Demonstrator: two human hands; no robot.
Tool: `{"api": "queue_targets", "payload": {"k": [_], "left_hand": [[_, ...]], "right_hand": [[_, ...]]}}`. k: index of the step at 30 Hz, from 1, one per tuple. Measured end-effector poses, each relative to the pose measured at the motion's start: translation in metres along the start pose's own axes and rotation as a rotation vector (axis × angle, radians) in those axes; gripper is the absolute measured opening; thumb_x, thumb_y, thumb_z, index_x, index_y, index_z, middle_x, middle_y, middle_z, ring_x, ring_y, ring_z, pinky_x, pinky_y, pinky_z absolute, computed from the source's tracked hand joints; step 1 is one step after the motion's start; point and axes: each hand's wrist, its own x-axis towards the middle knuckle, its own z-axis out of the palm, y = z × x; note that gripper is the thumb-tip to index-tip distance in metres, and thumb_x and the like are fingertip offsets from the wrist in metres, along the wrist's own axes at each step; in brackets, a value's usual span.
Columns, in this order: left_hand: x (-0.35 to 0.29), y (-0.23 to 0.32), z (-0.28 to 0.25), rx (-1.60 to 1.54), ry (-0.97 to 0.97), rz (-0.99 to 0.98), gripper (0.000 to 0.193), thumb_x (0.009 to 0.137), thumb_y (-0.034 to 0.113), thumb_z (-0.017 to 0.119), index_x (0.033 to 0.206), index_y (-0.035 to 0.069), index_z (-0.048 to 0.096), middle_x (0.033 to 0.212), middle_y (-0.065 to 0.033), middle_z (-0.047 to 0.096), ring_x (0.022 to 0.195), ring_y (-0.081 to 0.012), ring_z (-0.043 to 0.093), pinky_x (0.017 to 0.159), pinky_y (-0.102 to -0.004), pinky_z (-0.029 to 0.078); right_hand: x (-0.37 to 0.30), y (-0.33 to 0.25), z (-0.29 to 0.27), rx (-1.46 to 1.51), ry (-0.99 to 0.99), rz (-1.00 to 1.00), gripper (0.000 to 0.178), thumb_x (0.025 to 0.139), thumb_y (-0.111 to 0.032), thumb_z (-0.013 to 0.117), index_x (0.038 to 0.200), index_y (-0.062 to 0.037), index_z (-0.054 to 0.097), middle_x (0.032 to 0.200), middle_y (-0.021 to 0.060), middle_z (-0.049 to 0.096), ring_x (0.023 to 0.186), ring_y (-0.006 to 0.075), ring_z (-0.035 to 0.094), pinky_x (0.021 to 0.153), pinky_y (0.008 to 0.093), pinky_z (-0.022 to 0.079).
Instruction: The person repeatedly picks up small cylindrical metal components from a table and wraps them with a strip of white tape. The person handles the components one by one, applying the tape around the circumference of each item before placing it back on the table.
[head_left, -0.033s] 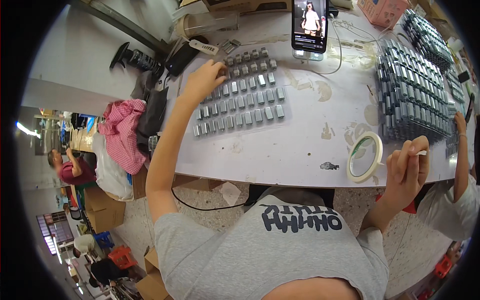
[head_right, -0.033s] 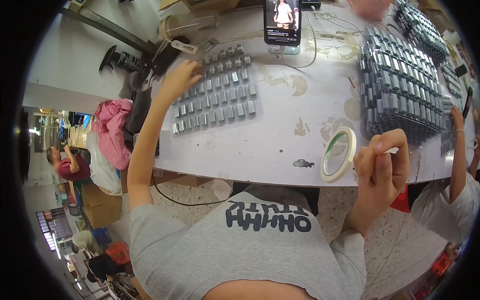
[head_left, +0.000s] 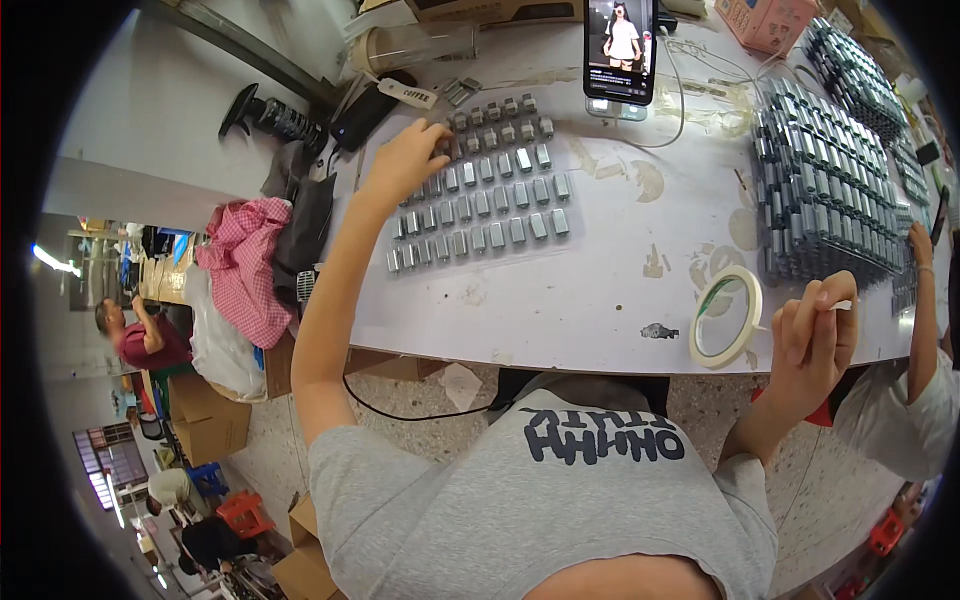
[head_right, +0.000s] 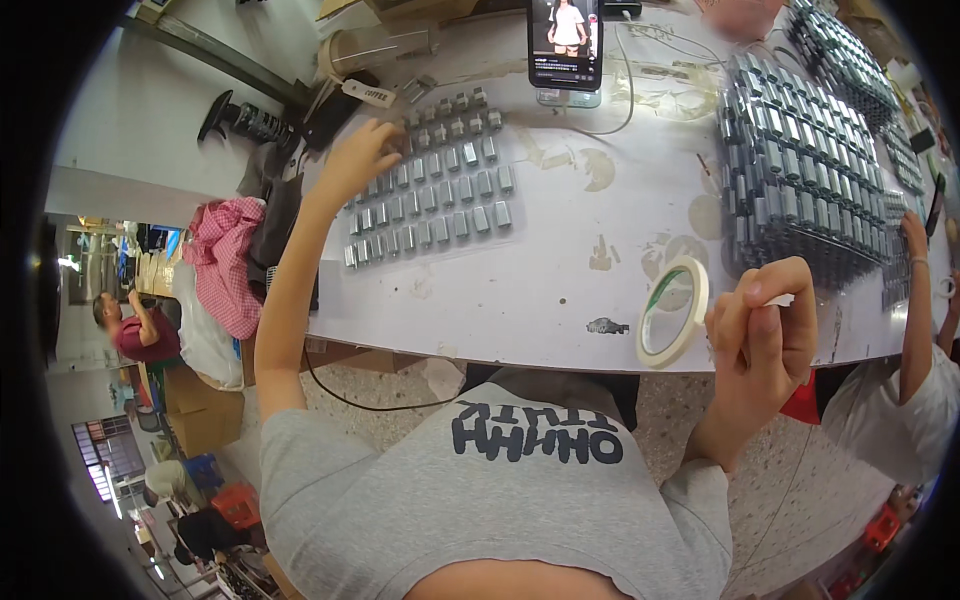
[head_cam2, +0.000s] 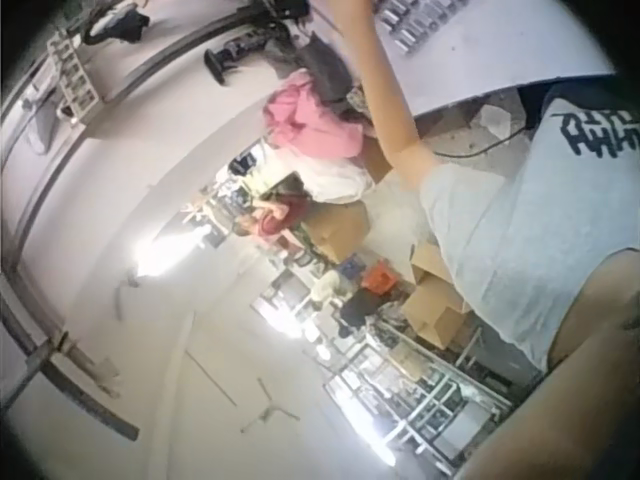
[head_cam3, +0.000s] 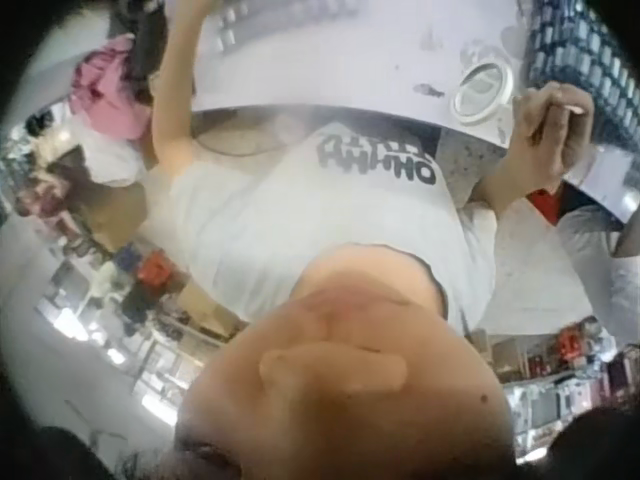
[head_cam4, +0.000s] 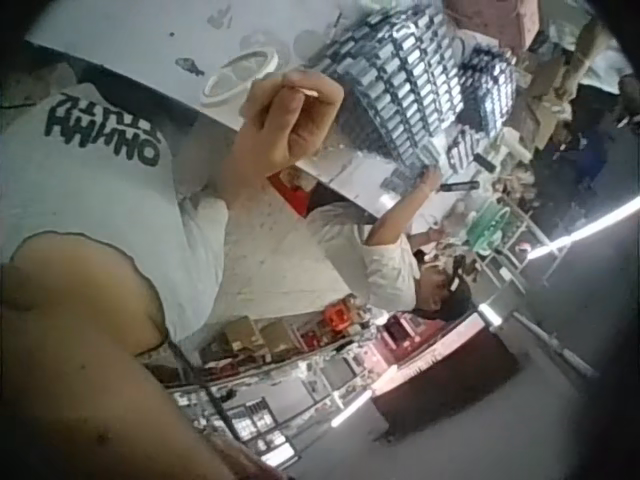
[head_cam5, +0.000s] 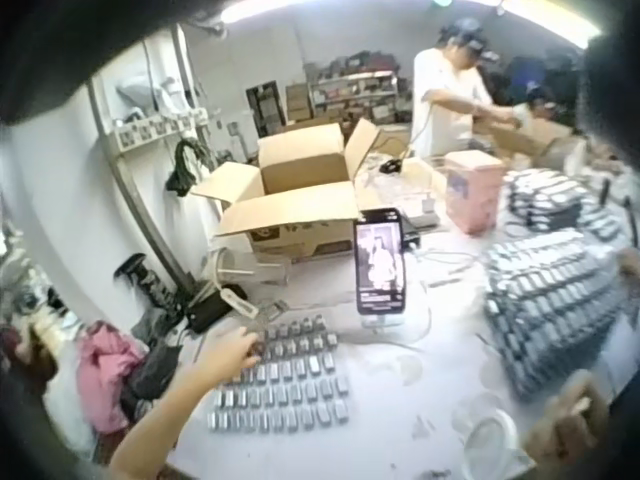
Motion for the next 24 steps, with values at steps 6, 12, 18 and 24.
{"api": "queue_targets", "payload": {"k": [6, 12, 18, 24], "left_hand": [[-0.003, -0.009, 0.001, -0.075, -0.001, -0.018, 0.028, 0.072, 0.014, 0.063, 0.097, 0.007, 0.052, 0.089, -0.0091, 0.051, 0.083, -0.0243, 0.053, 0.072, -0.0340, 0.042], [-0.003, -0.014, 0.000, -0.167, 0.008, 0.015, 0.026, 0.071, 0.014, 0.064, 0.089, 0.005, 0.048, 0.086, -0.0102, 0.051, 0.080, -0.0245, 0.053, 0.070, -0.0341, 0.042], [-0.002, -0.024, 0.004, -0.258, 0.043, 0.065, 0.022, 0.072, 0.014, 0.064, 0.087, 0.004, 0.051, 0.082, -0.0110, 0.051, 0.077, -0.0247, 0.053, 0.068, -0.0335, 0.042], [-0.012, -0.011, -0.014, -0.058, -0.026, -0.009, 0.020, 0.073, 0.012, 0.062, 0.090, 0.005, 0.054, 0.083, -0.0108, 0.054, 0.078, -0.0264, 0.055, 0.067, -0.0334, 0.043]], "right_hand": [[-0.003, 0.003, 0.004, -0.028, -0.007, 0.010, 0.017, 0.090, -0.016, 0.043, 0.090, 0.0010, 0.042, 0.048, 0.0011, 0.042, 0.037, 0.0007, 0.024, 0.037, 0.0163, 0.016], [-0.006, 0.005, 0.007, -0.061, -0.114, 0.083, 0.020, 0.089, -0.019, 0.045, 0.090, 0.0018, 0.044, 0.054, 0.0106, 0.058, 0.034, -0.0013, 0.020, 0.034, 0.0147, 0.013], [-0.008, 0.006, 0.010, -0.054, -0.129, 0.156, 0.019, 0.089, -0.018, 0.046, 0.084, 0.0001, 0.045, 0.054, 0.0114, 0.058, 0.034, -0.0012, 0.020, 0.033, 0.0149, 0.013], [-0.008, 0.009, 0.014, 0.064, -0.100, 0.134, 0.017, 0.089, -0.018, 0.046, 0.084, -0.0017, 0.047, 0.062, 0.0143, 0.059, 0.037, -0.0002, 0.025, 0.036, 0.0145, 0.017]]}}
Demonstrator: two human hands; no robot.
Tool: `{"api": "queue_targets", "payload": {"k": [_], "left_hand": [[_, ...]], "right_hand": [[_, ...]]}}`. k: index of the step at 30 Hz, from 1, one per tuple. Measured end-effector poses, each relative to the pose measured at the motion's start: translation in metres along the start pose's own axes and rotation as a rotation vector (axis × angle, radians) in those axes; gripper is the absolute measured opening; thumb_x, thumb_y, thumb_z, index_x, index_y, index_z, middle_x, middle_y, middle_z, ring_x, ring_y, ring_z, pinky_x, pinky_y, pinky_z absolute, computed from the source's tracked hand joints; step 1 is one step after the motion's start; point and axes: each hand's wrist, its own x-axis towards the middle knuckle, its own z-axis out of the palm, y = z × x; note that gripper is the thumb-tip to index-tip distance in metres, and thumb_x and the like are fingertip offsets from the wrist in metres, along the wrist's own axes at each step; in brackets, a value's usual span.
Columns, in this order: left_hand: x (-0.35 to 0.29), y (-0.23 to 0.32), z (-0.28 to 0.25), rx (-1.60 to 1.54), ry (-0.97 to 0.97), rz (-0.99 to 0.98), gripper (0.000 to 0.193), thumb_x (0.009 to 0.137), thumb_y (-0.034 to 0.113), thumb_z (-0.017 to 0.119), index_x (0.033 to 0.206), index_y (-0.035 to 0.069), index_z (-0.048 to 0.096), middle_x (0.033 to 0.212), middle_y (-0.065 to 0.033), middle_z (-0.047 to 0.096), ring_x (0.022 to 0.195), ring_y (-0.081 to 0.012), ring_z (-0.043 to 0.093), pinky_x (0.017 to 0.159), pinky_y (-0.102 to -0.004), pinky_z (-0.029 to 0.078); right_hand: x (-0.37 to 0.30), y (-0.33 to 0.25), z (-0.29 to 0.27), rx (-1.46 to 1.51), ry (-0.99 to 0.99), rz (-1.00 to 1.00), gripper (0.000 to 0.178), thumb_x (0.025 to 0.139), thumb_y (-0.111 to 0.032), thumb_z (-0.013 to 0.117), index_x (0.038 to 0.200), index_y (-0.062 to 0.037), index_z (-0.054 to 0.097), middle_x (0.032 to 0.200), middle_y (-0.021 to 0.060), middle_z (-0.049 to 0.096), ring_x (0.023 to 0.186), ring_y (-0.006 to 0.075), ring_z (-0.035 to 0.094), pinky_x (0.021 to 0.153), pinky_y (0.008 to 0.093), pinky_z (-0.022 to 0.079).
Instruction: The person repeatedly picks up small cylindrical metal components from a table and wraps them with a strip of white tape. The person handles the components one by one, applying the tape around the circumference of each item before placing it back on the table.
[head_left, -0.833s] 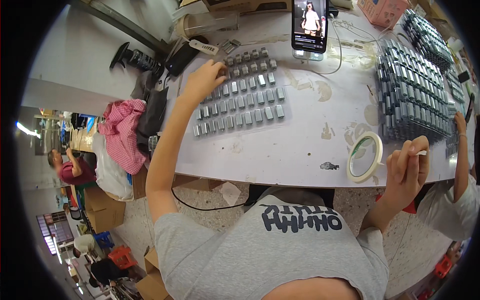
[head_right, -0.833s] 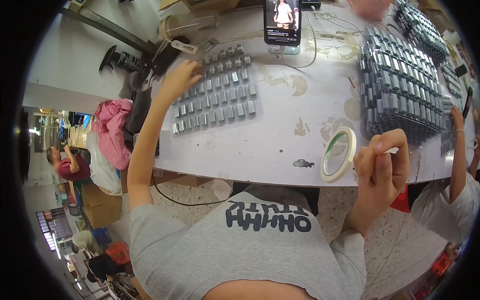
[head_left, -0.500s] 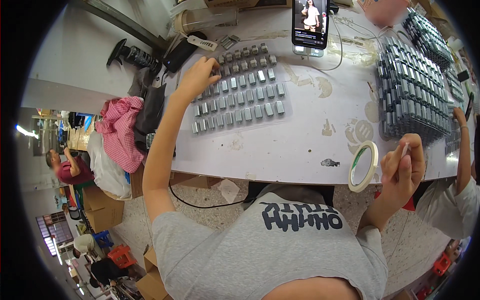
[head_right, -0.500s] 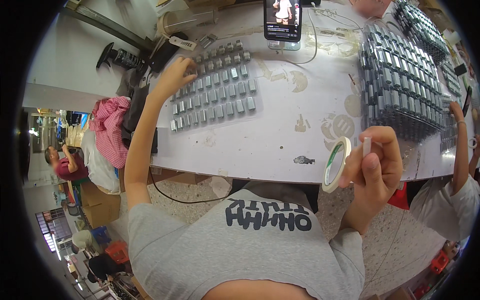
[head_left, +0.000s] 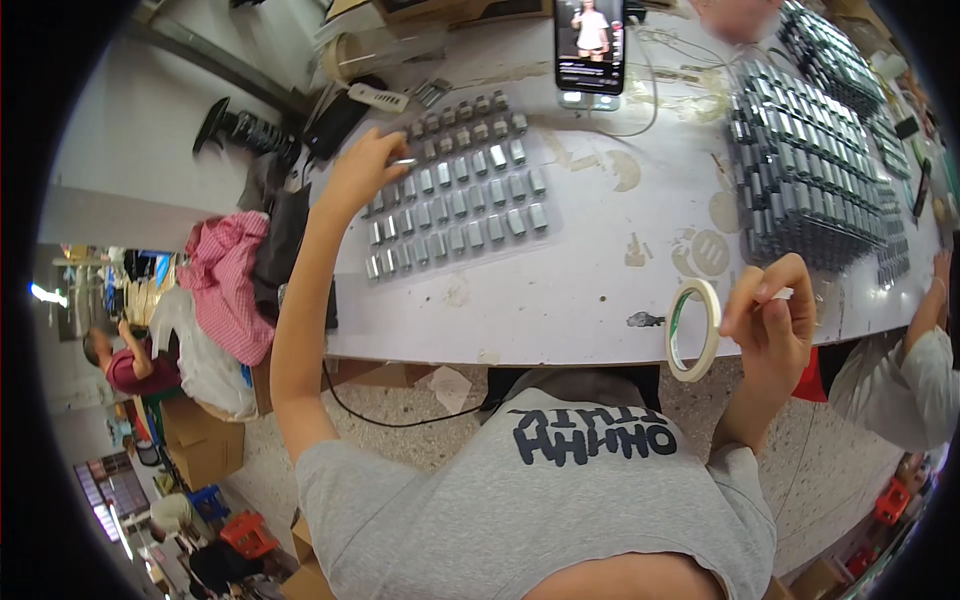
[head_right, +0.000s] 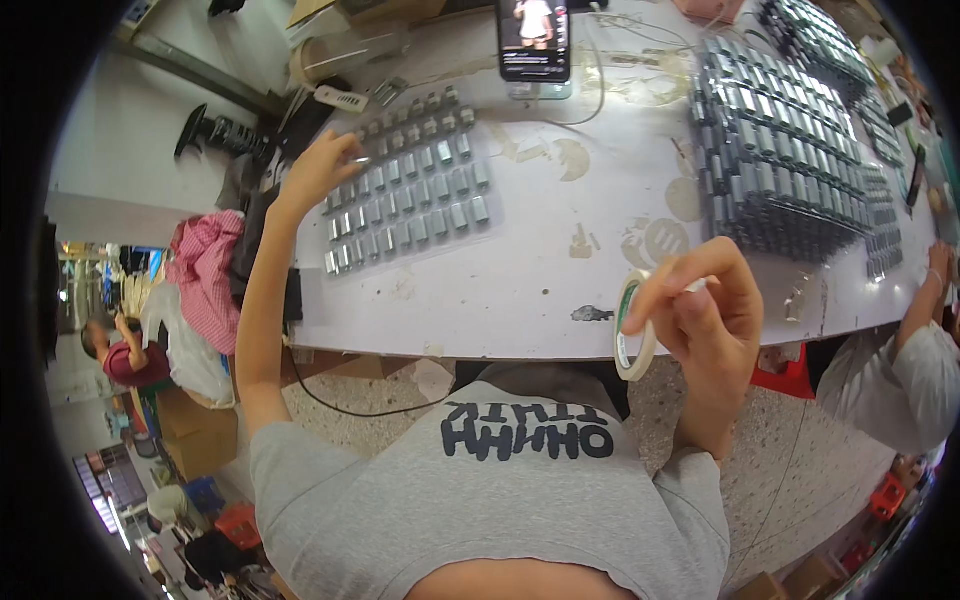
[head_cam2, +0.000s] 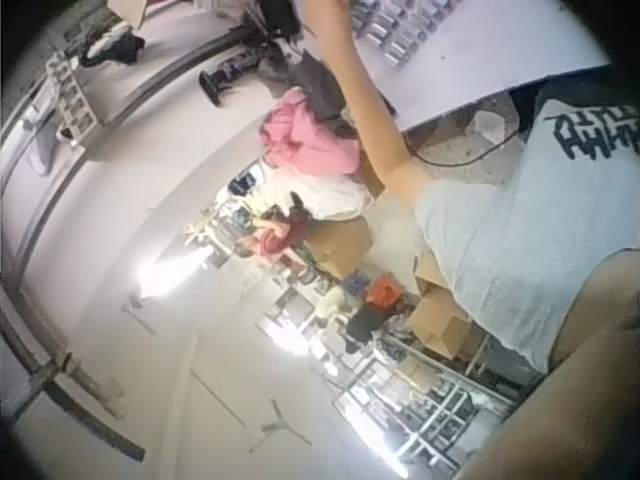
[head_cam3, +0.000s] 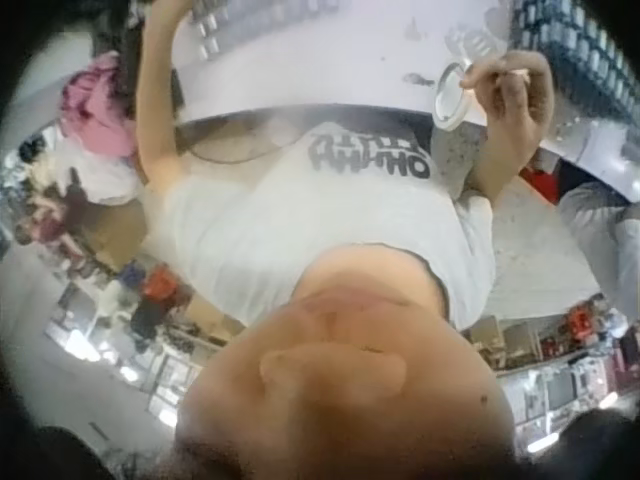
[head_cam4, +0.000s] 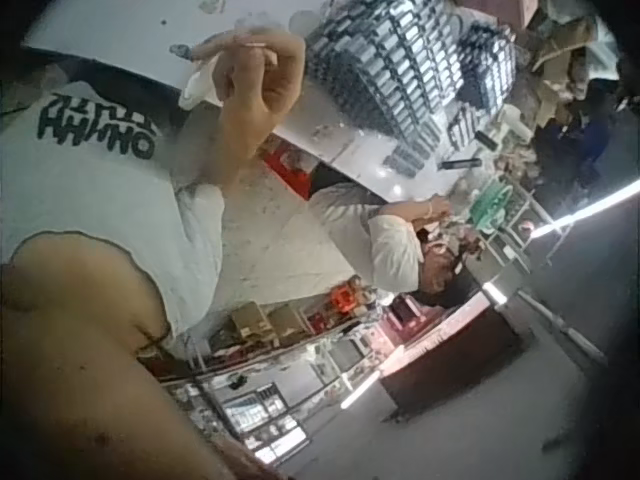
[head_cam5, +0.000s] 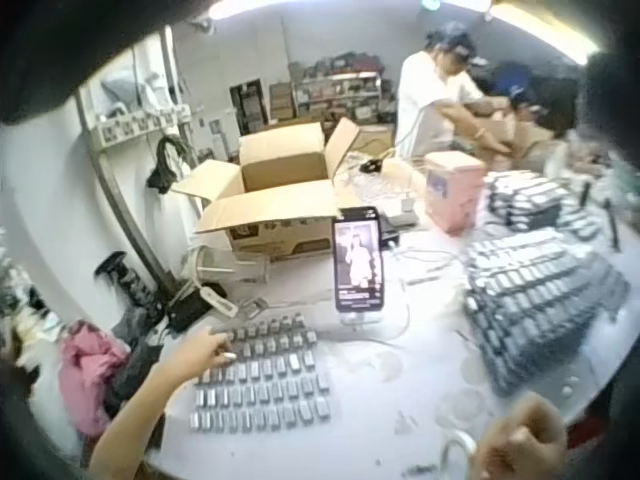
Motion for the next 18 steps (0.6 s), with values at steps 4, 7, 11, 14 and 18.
{"api": "queue_targets", "payload": {"k": [4, 7, 11, 14, 18], "left_hand": [[-0.016, 0.030, -0.006, -0.159, 0.172, -0.097, 0.019, 0.076, 0.011, 0.060, 0.093, 0.006, 0.054, 0.089, -0.0097, 0.059, 0.077, -0.0221, 0.058, 0.065, -0.0306, 0.045], [-0.032, 0.101, -0.026, -0.861, 0.155, -0.182, 0.017, 0.082, 0.011, 0.056, 0.097, 0.004, 0.052, 0.092, -0.0095, 0.060, 0.079, -0.0152, 0.059, 0.063, -0.0270, 0.046], [-0.062, 0.206, -0.037, -1.452, 0.092, 0.003, 0.028, 0.088, 0.006, 0.047, 0.114, -0.003, 0.044, 0.098, -0.0124, 0.057, 0.091, -0.0146, 0.056, 0.080, -0.0269, 0.048], [-0.076, 0.244, -0.039, -1.654, 0.051, -0.029, 0.036, 0.086, 0.003, 0.048, 0.121, -0.002, 0.041, 0.102, -0.0129, 0.056, 0.094, -0.0153, 0.055, 0.084, -0.0277, 0.046], [-0.094, 0.254, -0.031, -1.546, 0.164, 0.065, 0.044, 0.082, 0.000, 0.054, 0.124, -0.001, 0.040, 0.099, -0.0126, 0.057, 0.093, -0.0151, 0.055, 0.080, -0.0267, 0.046]], "right_hand": [[0.000, -0.005, 0.000, -0.024, 0.012, 0.087, 0.014, 0.088, -0.014, 0.048, 0.083, -0.0004, 0.049, 0.058, 0.0055, 0.051, 0.041, 0.0019, 0.032, 0.038, 0.0150, 0.023], [0.001, -0.008, 0.012, -0.170, 0.019, 0.164, 0.009, 0.087, -0.008, 0.049, 0.083, 0.0004, 0.050, 0.059, 0.0033, 0.050, 0.045, 0.0029, 0.039, 0.041, 0.0143, 0.025], [0.005, -0.009, 0.033, -0.196, -0.049, 0.255, 0.008, 0.085, -0.006, 0.053, 0.083, 0.0008, 0.050, 0.060, -0.0005, 0.050, 0.049, 0.0020, 0.041, 0.044, 0.0151, 0.030], [0.005, -0.010, 0.042, -0.234, -0.101, 0.285, 0.010, 0.084, -0.008, 0.055, 0.083, 0.0008, 0.051, 0.062, -0.0008, 0.052, 0.052, 0.0018, 0.044, 0.046, 0.0157, 0.033], [0.007, -0.014, 0.048, -0.350, -0.149, 0.175, 0.011, 0.083, -0.009, 0.057, 0.083, 0.0010, 0.052, 0.066, 0.0022, 0.057, 0.059, 0.0037, 0.051, 0.050, 0.0167, 0.039]]}}
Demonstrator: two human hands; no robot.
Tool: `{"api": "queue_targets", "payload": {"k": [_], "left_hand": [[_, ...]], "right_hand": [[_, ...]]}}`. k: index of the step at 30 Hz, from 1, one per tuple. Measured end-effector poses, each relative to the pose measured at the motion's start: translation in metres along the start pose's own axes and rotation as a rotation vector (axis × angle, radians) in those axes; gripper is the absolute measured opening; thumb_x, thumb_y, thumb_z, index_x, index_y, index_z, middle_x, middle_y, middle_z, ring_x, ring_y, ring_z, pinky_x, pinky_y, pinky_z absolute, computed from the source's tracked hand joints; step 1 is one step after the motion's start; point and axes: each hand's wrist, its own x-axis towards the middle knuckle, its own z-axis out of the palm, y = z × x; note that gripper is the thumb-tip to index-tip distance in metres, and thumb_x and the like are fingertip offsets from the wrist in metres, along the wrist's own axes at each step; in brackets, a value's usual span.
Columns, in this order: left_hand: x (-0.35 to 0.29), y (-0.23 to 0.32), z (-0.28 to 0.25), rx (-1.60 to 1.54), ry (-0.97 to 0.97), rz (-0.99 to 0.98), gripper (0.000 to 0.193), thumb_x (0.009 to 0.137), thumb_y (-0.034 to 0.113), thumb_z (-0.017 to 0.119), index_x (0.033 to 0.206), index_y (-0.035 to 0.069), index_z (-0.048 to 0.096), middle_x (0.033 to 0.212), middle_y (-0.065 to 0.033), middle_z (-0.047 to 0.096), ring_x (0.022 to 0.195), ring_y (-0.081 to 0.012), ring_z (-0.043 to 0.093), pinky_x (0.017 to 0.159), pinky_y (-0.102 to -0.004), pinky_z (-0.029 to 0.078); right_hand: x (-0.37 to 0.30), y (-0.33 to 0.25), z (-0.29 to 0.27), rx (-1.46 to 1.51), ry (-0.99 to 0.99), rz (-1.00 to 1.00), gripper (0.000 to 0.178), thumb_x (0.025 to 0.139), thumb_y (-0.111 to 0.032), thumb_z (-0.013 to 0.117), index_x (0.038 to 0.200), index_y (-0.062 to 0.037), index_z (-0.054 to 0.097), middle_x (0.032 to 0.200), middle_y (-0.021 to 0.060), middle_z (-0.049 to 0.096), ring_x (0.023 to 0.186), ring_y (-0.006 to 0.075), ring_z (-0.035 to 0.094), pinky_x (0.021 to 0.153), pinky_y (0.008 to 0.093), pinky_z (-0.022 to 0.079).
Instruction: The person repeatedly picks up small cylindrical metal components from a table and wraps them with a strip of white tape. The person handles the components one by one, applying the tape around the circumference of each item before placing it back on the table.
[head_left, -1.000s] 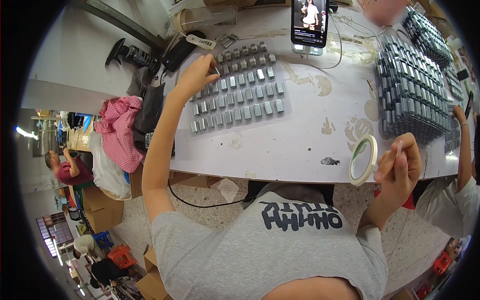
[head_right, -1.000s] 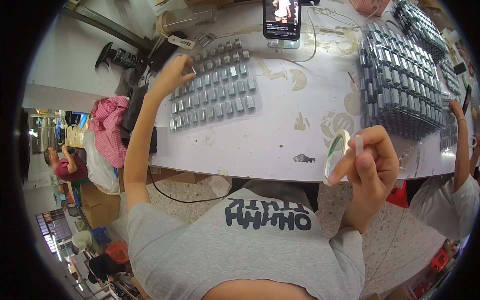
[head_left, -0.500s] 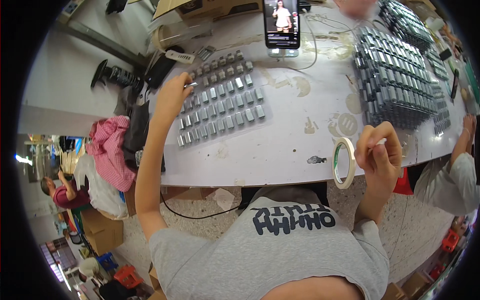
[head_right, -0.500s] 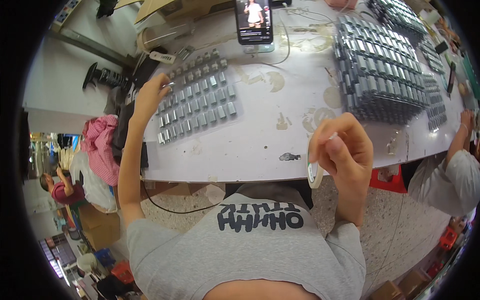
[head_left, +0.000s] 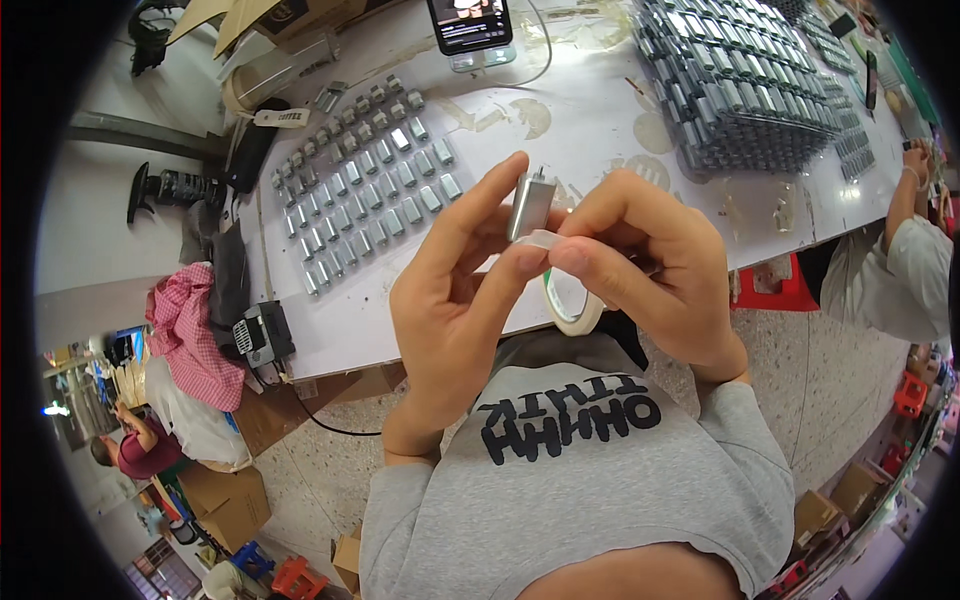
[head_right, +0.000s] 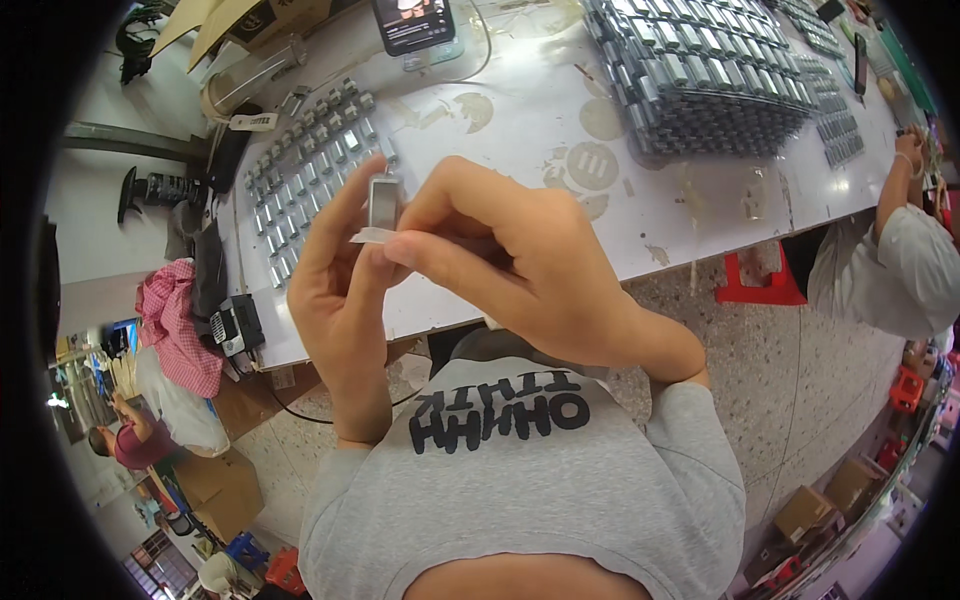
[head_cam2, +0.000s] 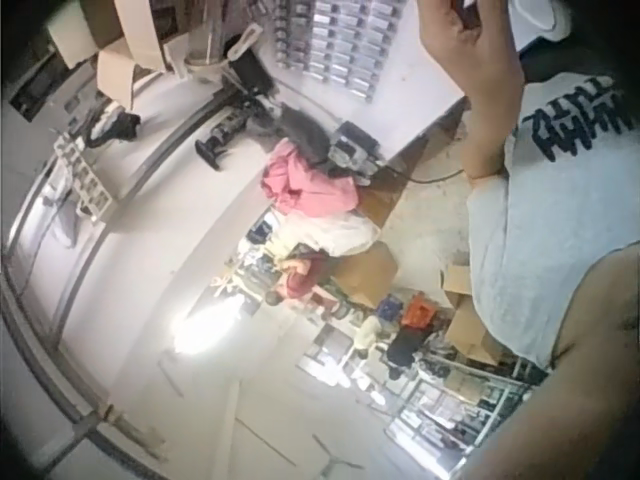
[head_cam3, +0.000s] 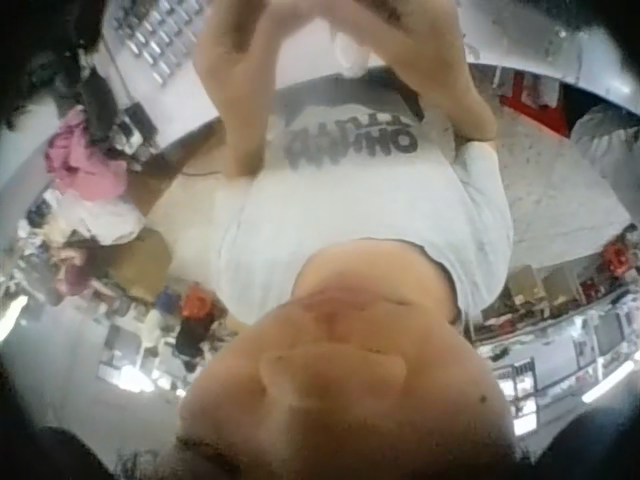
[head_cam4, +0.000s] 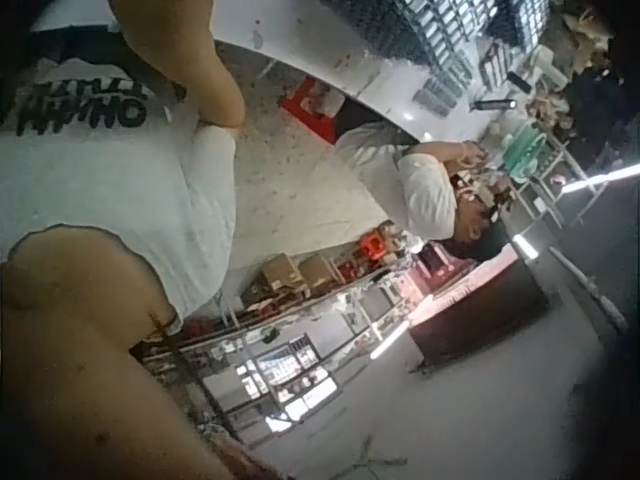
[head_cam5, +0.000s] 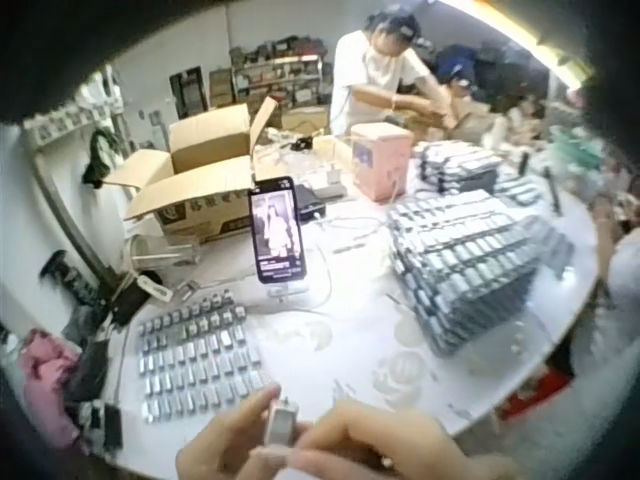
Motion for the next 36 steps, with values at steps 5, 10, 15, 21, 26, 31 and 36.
{"api": "queue_targets", "payload": {"k": [5, 10, 15, 21, 26, 31, 36], "left_hand": [[-0.004, -0.003, 0.000, 0.197, -0.011, 0.176, 0.050, 0.075, -0.006, 0.059, 0.122, -0.001, 0.044, 0.099, -0.0103, 0.055, 0.088, -0.0135, 0.056, 0.074, -0.0236, 0.049], [-0.009, -0.004, -0.002, 0.293, -0.002, 0.237, 0.049, 0.071, -0.007, 0.062, 0.117, 0.001, 0.049, 0.103, -0.0083, 0.055, 0.086, -0.0124, 0.055, 0.071, -0.0222, 0.052], [-0.010, -0.001, 0.001, 0.316, 0.004, 0.269, 0.047, 0.068, -0.009, 0.064, 0.112, 0.001, 0.052, 0.104, -0.0093, 0.056, 0.085, -0.0131, 0.056, 0.071, -0.0234, 0.053], [-0.011, -0.001, 0.004, 0.435, 0.057, 0.341, 0.049, 0.064, -0.009, 0.067, 0.110, 0.001, 0.052, 0.100, -0.0110, 0.058, 0.080, -0.0162, 0.059, 0.069, -0.0248, 0.053], [-0.013, -0.003, 0.003, 0.619, 0.078, 0.488, 0.049, 0.061, -0.008, 0.069, 0.107, -0.001, 0.054, 0.093, -0.0110, 0.060, 0.073, -0.0174, 0.060, 0.063, -0.0244, 0.051], [-0.006, -0.012, 0.004, 0.731, 0.050, 0.479, 0.049, 0.058, -0.006, 0.070, 0.104, -0.002, 0.055, 0.091, -0.0124, 0.061, 0.070, -0.0175, 0.059, 0.062, -0.0243, 0.047], [-0.014, -0.028, -0.002, 0.577, 0.198, 0.326, 0.040, 0.067, 0.003, 0.057, 0.106, -0.003, 0.051, 0.088, -0.0085, 0.054, 0.068, -0.0135, 0.051, 0.065, -0.0234, 0.042]], "right_hand": [[-0.001, -0.001, -0.002, -0.073, 0.002, -0.065, 0.012, 0.081, -0.008, 0.059, 0.076, 0.0000, 0.052, 0.061, -0.0004, 0.053, 0.054, 0.0013, 0.045, 0.047, 0.0159, 0.031], [0.000, -0.004, -0.003, -0.060, -0.029, -0.017, 0.013, 0.078, -0.007, 0.062, 0.072, -0.0012, 0.051, 0.060, -0.0017, 0.052, 0.053, 0.0000, 0.042, 0.045, 0.0149, 0.027], [-0.001, -0.007, -0.006, -0.043, -0.046, 0.016, 0.015, 0.077, -0.007, 0.063, 0.071, -0.0020, 0.050, 0.060, -0.0017, 0.052, 0.053, -0.0001, 0.041, 0.045, 0.0147, 0.027], [-0.001, -0.002, -0.004, -0.039, -0.044, 0.026, 0.016, 0.077, -0.007, 0.062, 0.069, -0.0022, 0.049, 0.058, -0.0023, 0.051, 0.051, 0.0001, 0.040, 0.044, 0.0152, 0.026], [0.003, 0.000, -0.004, -0.118, -0.046, -0.027, 0.022, 0.075, -0.011, 0.065, 0.066, -0.0033, 0.046, 0.054, -0.0017, 0.047, 0.049, 0.0011, 0.039, 0.043, 0.0166, 0.028], [0.003, 0.014, -0.016, -0.343, -0.023, -0.069, 0.031, 0.076, -0.027, 0.064, 0.068, -0.0026, 0.048, 0.053, 0.0063, 0.048, 0.046, 0.0115, 0.045, 0.043, 0.0261, 0.035], [0.001, 0.018, -0.028, 0.020, -0.253, -0.088, 0.026, 0.084, -0.027, 0.056, 0.078, -0.0022, 0.051, 0.058, 0.0041, 0.053, 0.052, 0.0122, 0.048, 0.049, 0.0262, 0.038]]}}
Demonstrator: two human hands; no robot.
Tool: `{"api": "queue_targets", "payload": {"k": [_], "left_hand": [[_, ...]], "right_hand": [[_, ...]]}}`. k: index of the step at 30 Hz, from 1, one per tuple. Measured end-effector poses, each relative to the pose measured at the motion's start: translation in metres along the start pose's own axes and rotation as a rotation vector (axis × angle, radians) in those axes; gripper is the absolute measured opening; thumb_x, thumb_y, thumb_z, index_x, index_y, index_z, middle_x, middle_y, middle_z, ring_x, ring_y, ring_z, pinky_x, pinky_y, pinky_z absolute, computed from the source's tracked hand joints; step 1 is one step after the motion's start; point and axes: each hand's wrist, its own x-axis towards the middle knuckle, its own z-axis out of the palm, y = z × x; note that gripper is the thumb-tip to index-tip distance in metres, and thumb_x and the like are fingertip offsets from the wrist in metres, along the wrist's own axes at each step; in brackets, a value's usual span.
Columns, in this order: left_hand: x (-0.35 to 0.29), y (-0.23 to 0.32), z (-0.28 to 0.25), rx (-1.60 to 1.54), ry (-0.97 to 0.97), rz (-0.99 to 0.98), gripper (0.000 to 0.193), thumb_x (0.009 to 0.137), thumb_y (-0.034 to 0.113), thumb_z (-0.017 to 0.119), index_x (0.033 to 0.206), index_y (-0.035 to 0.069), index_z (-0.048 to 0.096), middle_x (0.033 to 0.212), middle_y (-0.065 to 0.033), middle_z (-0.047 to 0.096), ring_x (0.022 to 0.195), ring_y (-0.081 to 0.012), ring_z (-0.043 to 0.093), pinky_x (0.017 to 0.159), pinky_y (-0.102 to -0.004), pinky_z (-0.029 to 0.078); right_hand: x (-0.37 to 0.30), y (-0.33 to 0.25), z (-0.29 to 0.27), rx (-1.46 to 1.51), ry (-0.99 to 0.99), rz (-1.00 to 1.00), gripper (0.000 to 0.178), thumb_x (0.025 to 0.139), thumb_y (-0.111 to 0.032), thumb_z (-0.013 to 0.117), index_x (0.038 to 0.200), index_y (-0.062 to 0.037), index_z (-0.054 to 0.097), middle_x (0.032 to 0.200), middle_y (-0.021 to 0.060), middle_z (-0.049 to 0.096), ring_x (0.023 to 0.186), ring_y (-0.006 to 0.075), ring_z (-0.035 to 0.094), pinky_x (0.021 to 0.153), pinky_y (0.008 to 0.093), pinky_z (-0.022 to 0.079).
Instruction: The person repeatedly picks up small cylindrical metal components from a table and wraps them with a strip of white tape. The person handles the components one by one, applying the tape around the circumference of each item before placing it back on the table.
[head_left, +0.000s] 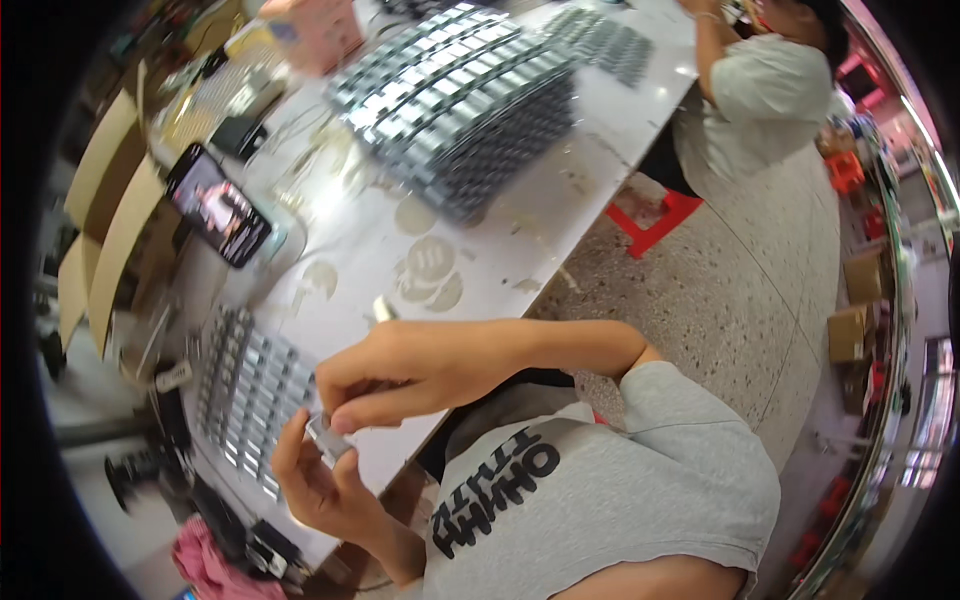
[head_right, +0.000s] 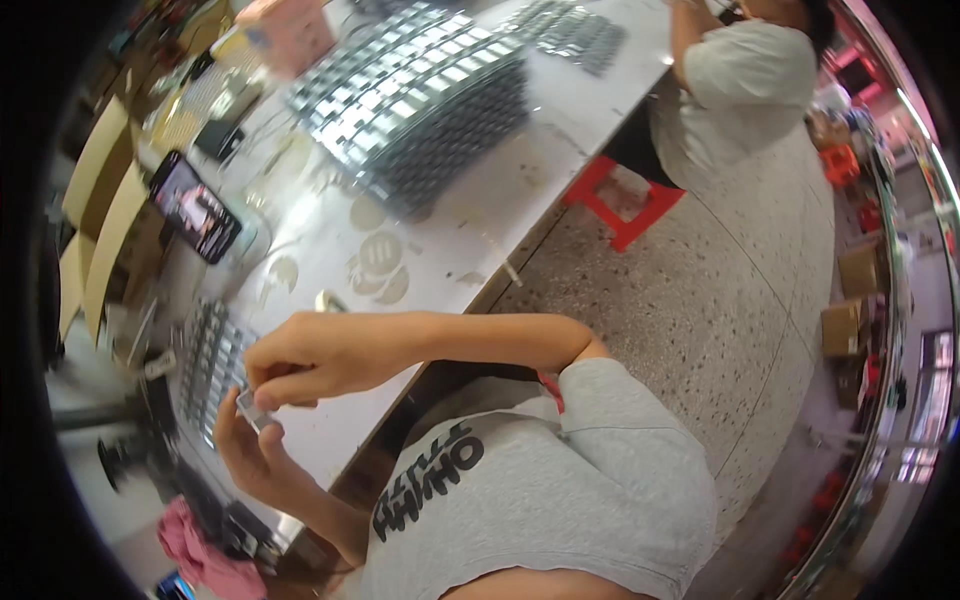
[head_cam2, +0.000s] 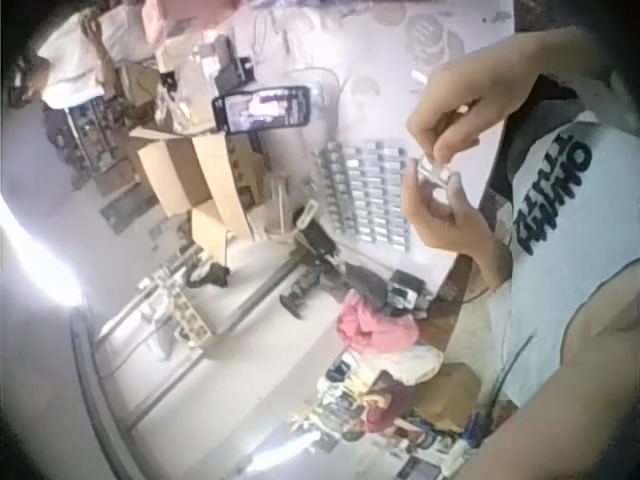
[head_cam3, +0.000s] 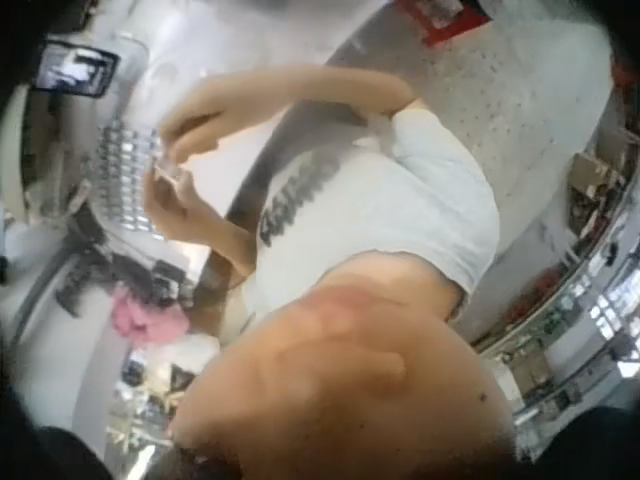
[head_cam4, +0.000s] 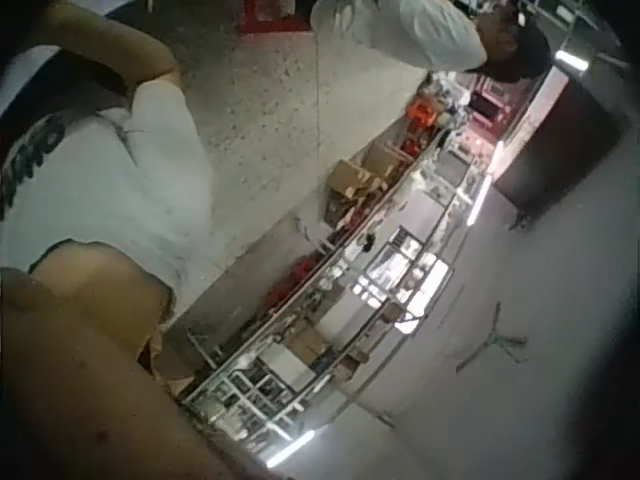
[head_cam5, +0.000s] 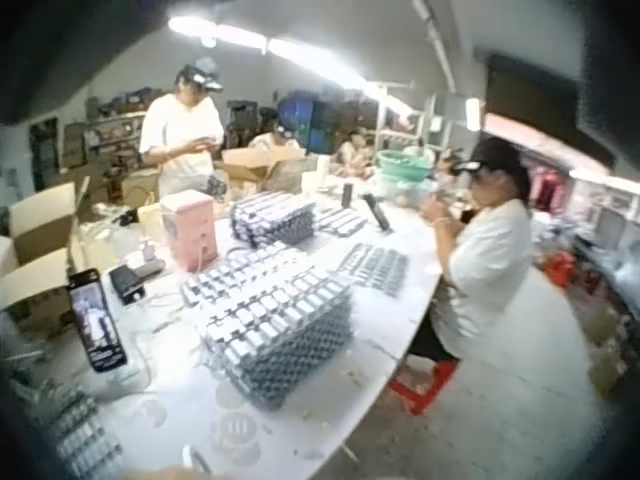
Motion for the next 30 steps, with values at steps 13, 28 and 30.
{"api": "queue_targets", "payload": {"k": [13, 28, 30], "left_hand": [[0.003, 0.031, 0.023, 0.213, -0.095, 0.031, 0.035, 0.091, 0.023, 0.039, 0.112, -0.004, 0.047, 0.085, -0.0088, 0.049, 0.066, -0.0138, 0.046, 0.059, -0.0246, 0.038], [0.002, 0.019, 0.015, 0.069, -0.218, 0.046, 0.033, 0.087, 0.016, 0.046, 0.113, -0.004, 0.047, 0.077, -0.0081, 0.049, 0.064, -0.0131, 0.048, 0.056, -0.0227, 0.039], [0.003, 0.019, 0.013, 0.033, -0.223, 0.036, 0.034, 0.087, 0.019, 0.045, 0.112, -0.004, 0.046, 0.075, -0.0073, 0.048, 0.061, -0.0117, 0.046, 0.054, -0.0217, 0.037]], "right_hand": [[-0.011, 0.021, 0.017, -0.478, 0.343, -0.252, 0.027, 0.084, -0.029, 0.052, 0.076, -0.0031, 0.050, 0.060, 0.0065, 0.054, 0.054, 0.0246, 0.054, 0.048, 0.0311, 0.040], [-0.019, 0.021, 0.003, -0.113, 0.162, -0.135, 0.025, 0.086, -0.027, 0.052, 0.076, -0.0031, 0.051, 0.056, 0.0049, 0.050, 0.050, 0.0171, 0.049, 0.047, 0.0285, 0.038], [-0.022, 0.020, 0.002, 0.033, 0.099, -0.107, 0.024, 0.087, -0.025, 0.051, 0.078, -0.0026, 0.051, 0.058, 0.0038, 0.052, 0.054, 0.0123, 0.050, 0.049, 0.0258, 0.038]]}}
